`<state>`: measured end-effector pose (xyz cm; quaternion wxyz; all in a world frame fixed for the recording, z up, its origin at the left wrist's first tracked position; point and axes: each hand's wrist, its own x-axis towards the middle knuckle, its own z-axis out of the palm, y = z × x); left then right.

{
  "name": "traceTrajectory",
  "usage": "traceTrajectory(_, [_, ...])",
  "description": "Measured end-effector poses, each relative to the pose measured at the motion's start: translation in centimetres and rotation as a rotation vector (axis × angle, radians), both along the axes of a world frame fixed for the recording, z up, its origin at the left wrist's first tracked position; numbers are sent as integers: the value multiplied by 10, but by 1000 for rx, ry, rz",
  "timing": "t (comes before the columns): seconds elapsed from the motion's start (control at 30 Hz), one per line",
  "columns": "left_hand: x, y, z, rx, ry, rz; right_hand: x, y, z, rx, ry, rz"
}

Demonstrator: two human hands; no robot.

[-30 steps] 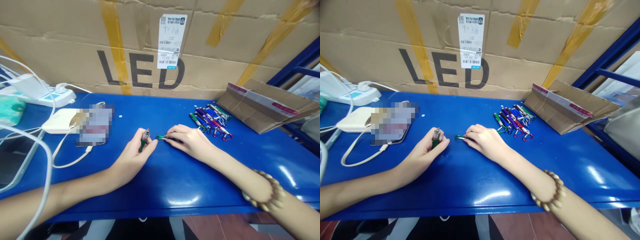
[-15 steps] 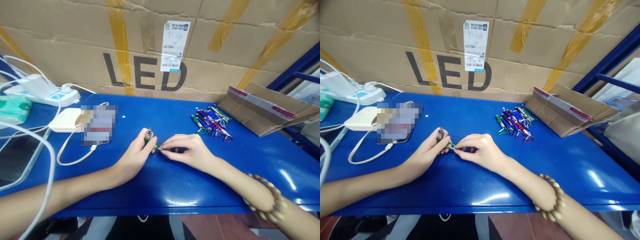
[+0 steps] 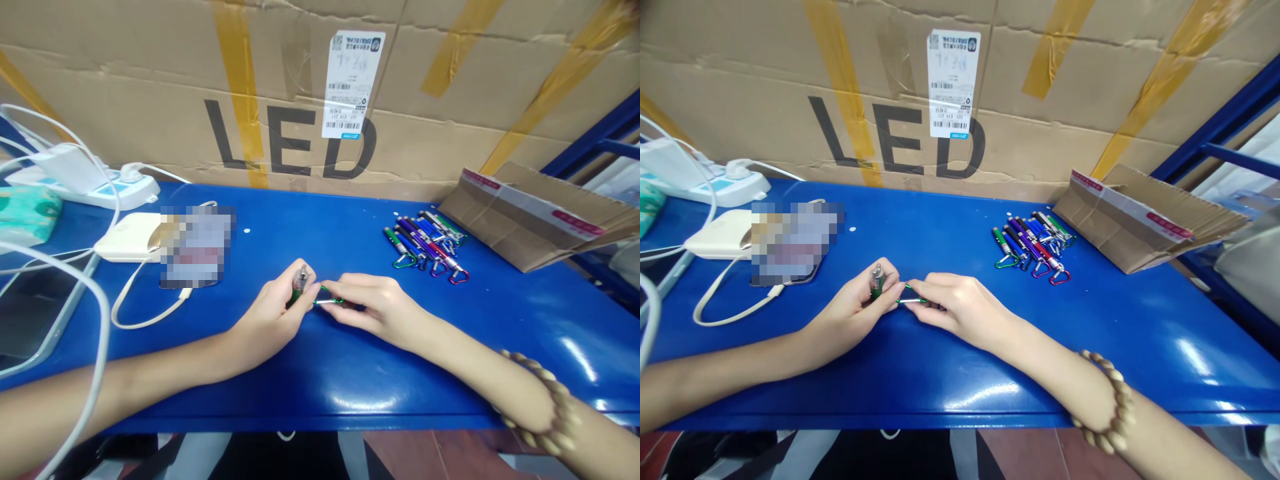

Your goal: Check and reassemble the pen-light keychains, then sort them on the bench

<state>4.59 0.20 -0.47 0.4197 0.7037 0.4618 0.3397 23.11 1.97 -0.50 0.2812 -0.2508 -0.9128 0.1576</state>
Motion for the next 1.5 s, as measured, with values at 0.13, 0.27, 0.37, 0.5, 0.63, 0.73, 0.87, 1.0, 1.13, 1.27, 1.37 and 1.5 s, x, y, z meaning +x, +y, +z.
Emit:
traceTrajectory(0.13, [0,-1,2,68,59,-22,-2,-1,-1,17,10,2])
traceTrajectory(0.27, [0,-2,1,80,56,-46,-6,-3,-3,15,51,-47])
traceTrajectory(0.37, [1,-1,1,80,53,-58,-8,-4,-3,-4,58,-75])
traceTrajectory(0.5, [2,-1,2,70,67,-52,-7,-3,-3,-18,62,-65])
traceTrajectory(0.63, [3,-3,6,26,75,-4,-4,1,-1,25,79,-91])
traceTrajectory(0.73, [1,-6,9,-15,52,-36,-3,1,2,80,153,-190])
traceTrajectory(0.87, [-3,-10,10,-15,136,-169,-5,-6,6,151,257,-268])
traceTrajectory(1.0, [-4,-11,11,5,223,-237,-9,-12,7,214,276,-256])
traceTrajectory(1.13, [-2,-10,9,-3,233,-227,-11,-13,7,291,270,-219])
traceTrajectory(1.27, [-1,-10,5,15,209,-219,-11,-11,7,342,251,-197])
traceTrajectory(1.37, [-1,-10,5,-5,187,-203,-11,-11,6,333,240,-179])
traceTrajectory(1.5, [0,-9,8,-73,158,-165,-12,-10,5,331,234,-183])
